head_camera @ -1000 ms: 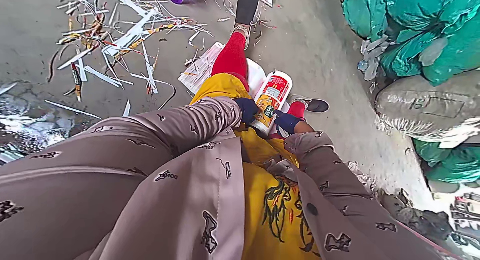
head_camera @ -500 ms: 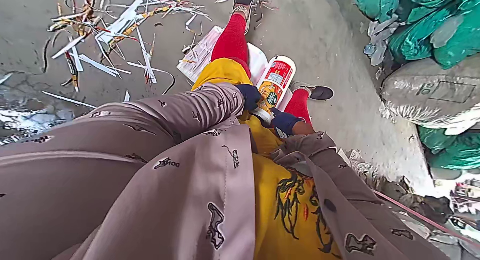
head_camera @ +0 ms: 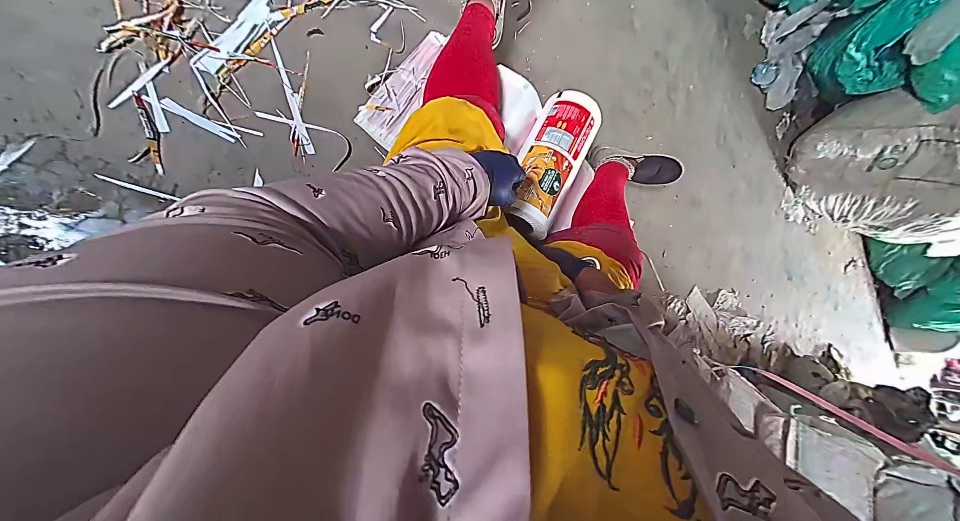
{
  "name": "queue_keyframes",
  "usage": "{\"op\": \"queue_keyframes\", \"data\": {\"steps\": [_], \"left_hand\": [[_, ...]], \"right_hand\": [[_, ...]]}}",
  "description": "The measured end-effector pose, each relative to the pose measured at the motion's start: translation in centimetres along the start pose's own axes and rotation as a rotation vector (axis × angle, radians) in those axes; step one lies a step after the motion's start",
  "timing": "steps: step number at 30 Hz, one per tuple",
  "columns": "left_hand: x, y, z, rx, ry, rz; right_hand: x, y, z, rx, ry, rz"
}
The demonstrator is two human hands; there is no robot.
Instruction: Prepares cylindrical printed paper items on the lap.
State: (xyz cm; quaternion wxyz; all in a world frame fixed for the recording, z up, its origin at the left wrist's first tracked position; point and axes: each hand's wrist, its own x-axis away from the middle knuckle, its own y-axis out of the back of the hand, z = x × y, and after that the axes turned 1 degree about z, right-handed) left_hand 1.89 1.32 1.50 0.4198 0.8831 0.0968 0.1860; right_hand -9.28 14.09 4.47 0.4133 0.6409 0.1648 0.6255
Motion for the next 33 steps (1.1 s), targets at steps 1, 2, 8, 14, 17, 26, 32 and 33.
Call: {"op": "queue_keyframes", "data": {"steps": [1, 2, 8, 14, 17, 26, 32, 33], "left_hand": [[-0.3, -0.2, 0.5, 0.012, 0.009, 0.011], [-0.7, -0.4, 0.9, 0.015, 0.032, 0.031], [-3.5, -0.6, -2.6, -0.101, 0.262, 0.154], [-8.9, -3.4, -3.5, -0.15, 0.269, 0.008], [-10.8, -4.4, -1.6, -0.186, 0.193, 0.013], [-10.7, -3.3, -0.9, -0.11, 0.139, 0.07], [-10.7, -3.6, -1.3, -0.208, 0.08, 0.049], [-10.6, -3.3, -1.8, -0.239, 0.104, 0.067]], "right_hand": [[1.4, 1.0, -2.8, -0.069, -0.031, 0.029], [2.3, 1.7, -5.1, -0.158, -0.081, 0.003], [4.1, 2.2, -11.2, -1.114, -0.052, -0.27], [1.3, -1.3, -11.9, -1.544, 0.029, -0.569], [1.1, -1.5, -12.9, -1.546, 0.095, -0.542], [-0.5, -0.8, -13.5, -1.616, 0.133, -0.466], [-0.9, -0.5, -13.5, -1.602, 0.142, -0.444], [-0.9, -0.5, -13.6, -1.614, 0.136, -0.444]]}}
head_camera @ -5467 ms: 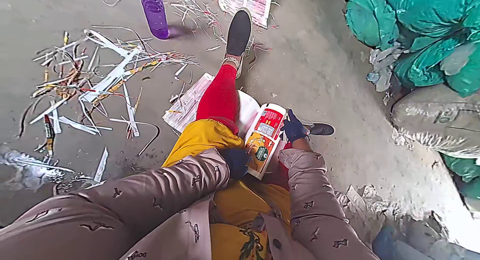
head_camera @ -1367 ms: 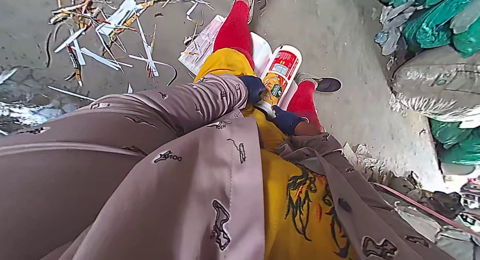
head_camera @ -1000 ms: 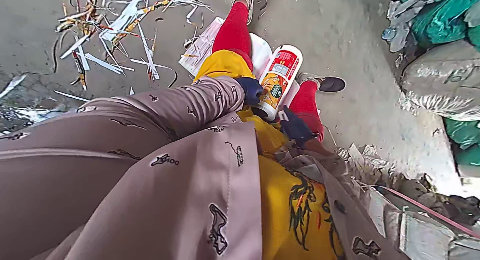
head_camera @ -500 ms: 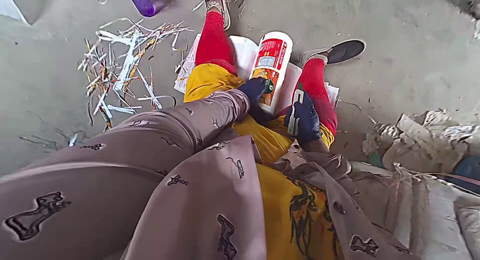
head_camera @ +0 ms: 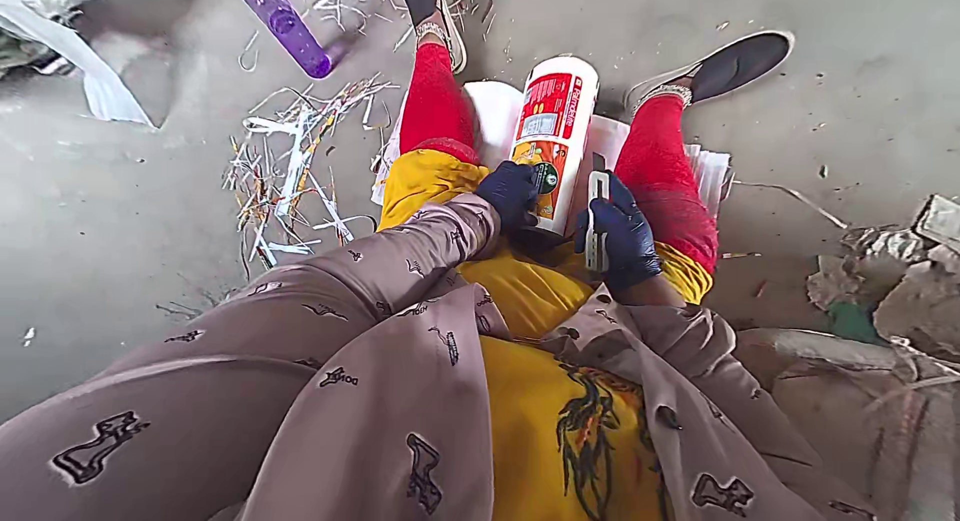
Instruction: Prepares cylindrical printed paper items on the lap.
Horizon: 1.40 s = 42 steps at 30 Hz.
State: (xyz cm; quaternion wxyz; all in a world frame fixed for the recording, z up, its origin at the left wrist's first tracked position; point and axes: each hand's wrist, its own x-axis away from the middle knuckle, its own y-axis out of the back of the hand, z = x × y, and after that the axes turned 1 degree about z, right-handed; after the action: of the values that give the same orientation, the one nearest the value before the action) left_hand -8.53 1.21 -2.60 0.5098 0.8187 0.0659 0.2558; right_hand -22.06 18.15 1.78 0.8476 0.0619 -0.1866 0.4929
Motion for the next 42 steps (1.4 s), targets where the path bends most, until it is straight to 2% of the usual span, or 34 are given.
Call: {"op": "queue_keyframes", "data": {"steps": [3, 7, 14, 22, 27, 32, 37, 40, 42], "left_hand": [[0.1, -0.1, -0.5, -0.048, 0.001, 0.117], [0.1, -0.1, -0.6, 0.035, 0.049, 0.154], [2.2, 2.0, 1.0, 0.495, 0.43, 0.017], [2.5, 2.1, 1.9, 0.707, 0.568, -0.006], [3.3, 2.7, 2.9, 0.59, 0.568, 0.009], [3.8, 3.3, 3.1, 0.539, 0.497, 0.027], [3.8, 3.8, 2.8, 0.46, 0.432, 0.068], [4.2, 4.5, 2.4, 0.419, 0.402, 0.074], [4.2, 4.5, 2.5, 0.429, 0.404, 0.066]], "right_hand": [[0.0, 0.2, 0.0, -0.053, -0.01, 0.022], [0.0, 0.1, 0.1, -0.08, -0.025, 0.021], [-0.1, 0.7, -0.2, -0.084, -0.033, -0.006], [0.1, 0.0, -0.3, -0.031, -0.046, -0.04], [0.1, 0.0, -0.5, -0.055, -0.105, -0.14], [-1.1, -0.5, -0.8, 0.017, -0.163, -0.14], [-4.4, -3.3, 0.1, -0.084, -0.218, -0.091], [-7.2, -6.0, 3.0, -0.045, -0.381, -0.143], [-10.4, -6.0, 0.3, -0.147, -0.174, -0.123]]}}
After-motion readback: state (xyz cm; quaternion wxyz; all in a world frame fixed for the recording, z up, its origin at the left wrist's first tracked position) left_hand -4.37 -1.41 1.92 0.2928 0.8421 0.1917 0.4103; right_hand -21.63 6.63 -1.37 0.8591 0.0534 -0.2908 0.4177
